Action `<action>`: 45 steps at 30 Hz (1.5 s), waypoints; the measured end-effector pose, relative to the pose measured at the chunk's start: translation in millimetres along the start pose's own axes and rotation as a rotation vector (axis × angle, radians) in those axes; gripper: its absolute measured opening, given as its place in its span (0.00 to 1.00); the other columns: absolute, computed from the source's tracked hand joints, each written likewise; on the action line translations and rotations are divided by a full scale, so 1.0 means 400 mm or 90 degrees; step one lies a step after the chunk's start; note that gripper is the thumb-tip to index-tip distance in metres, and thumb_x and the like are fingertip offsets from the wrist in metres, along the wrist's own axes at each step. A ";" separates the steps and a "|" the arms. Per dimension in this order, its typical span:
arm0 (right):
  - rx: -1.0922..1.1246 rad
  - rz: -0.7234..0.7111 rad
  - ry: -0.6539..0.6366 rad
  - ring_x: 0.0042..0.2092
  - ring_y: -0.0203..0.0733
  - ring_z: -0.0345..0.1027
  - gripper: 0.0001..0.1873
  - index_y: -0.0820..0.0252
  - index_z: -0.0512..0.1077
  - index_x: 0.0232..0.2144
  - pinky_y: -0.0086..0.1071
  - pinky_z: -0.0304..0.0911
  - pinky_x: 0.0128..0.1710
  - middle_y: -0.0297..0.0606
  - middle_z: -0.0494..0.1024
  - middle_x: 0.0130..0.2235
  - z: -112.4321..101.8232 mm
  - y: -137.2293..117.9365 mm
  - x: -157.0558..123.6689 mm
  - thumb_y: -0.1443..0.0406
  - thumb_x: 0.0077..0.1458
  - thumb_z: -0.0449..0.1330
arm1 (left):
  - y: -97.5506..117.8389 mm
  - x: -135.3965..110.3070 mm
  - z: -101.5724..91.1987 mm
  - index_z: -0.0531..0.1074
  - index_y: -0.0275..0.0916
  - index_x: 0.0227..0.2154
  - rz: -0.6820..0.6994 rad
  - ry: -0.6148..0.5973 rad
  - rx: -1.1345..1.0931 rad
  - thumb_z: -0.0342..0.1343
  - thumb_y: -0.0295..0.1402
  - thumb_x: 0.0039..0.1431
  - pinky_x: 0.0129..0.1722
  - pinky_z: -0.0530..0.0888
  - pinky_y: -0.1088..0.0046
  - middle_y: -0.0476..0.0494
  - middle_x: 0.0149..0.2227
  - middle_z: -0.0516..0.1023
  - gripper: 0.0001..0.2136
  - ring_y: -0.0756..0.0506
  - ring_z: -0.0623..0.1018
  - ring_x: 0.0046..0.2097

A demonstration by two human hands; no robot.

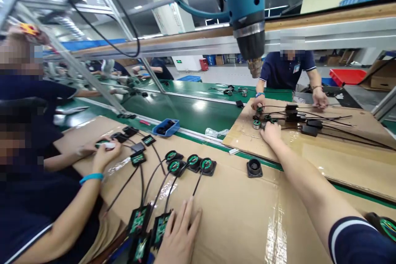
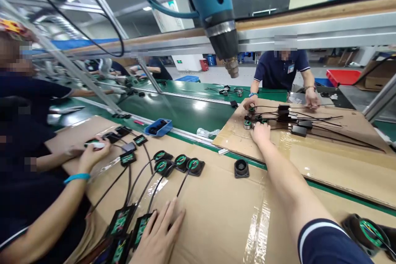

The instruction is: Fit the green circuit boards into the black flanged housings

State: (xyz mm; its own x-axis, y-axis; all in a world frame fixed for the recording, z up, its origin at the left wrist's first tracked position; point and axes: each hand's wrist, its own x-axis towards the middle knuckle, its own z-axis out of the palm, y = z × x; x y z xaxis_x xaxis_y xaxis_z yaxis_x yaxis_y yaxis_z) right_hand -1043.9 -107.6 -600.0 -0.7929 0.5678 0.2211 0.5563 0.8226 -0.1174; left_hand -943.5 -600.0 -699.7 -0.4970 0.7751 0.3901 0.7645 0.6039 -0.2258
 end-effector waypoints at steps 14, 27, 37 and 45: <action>0.029 -0.207 -0.204 0.35 0.50 0.75 0.13 0.57 0.72 0.38 0.35 0.57 0.31 0.45 0.81 0.33 -0.313 0.190 -0.668 0.56 0.59 0.55 | -0.091 0.031 -0.045 0.69 0.40 0.61 0.049 -0.108 -0.161 0.49 0.23 0.63 0.65 0.63 0.42 0.27 0.67 0.63 0.23 0.31 0.61 0.70; 0.290 -0.239 -0.234 0.54 0.50 0.73 0.26 0.62 0.68 0.59 0.37 0.66 0.55 0.48 0.76 0.54 -0.194 0.145 -0.978 0.63 0.59 0.60 | 0.364 0.621 0.096 0.68 0.33 0.58 -0.141 0.071 -0.680 0.61 0.24 0.49 0.65 0.65 0.48 0.25 0.60 0.70 0.30 0.32 0.70 0.63; 0.387 -0.229 -0.231 0.52 0.49 0.74 0.19 0.62 0.73 0.52 0.38 0.67 0.55 0.47 0.79 0.49 -0.161 0.176 -0.977 0.66 0.57 0.62 | 0.488 0.390 0.043 0.67 0.40 0.54 -0.251 0.082 -0.695 0.70 0.41 0.49 0.61 0.68 0.51 0.36 0.54 0.74 0.31 0.35 0.73 0.58; 0.428 -0.217 -0.184 0.51 0.50 0.75 0.22 0.62 0.74 0.54 0.42 0.71 0.54 0.48 0.80 0.50 -0.138 0.186 -0.970 0.67 0.57 0.64 | 0.485 0.345 0.048 0.68 0.40 0.56 -0.228 0.049 -0.828 0.67 0.37 0.54 0.60 0.71 0.52 0.36 0.54 0.77 0.26 0.37 0.76 0.57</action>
State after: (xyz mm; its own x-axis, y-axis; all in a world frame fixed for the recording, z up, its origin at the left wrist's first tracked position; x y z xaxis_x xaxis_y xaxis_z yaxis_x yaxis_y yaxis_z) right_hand -681.3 -268.3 -641.0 -0.9760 0.1926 0.1017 0.0768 0.7416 -0.6664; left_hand -871.6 -372.2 -706.6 -0.7584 0.5748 0.3073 0.4513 0.1229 0.8839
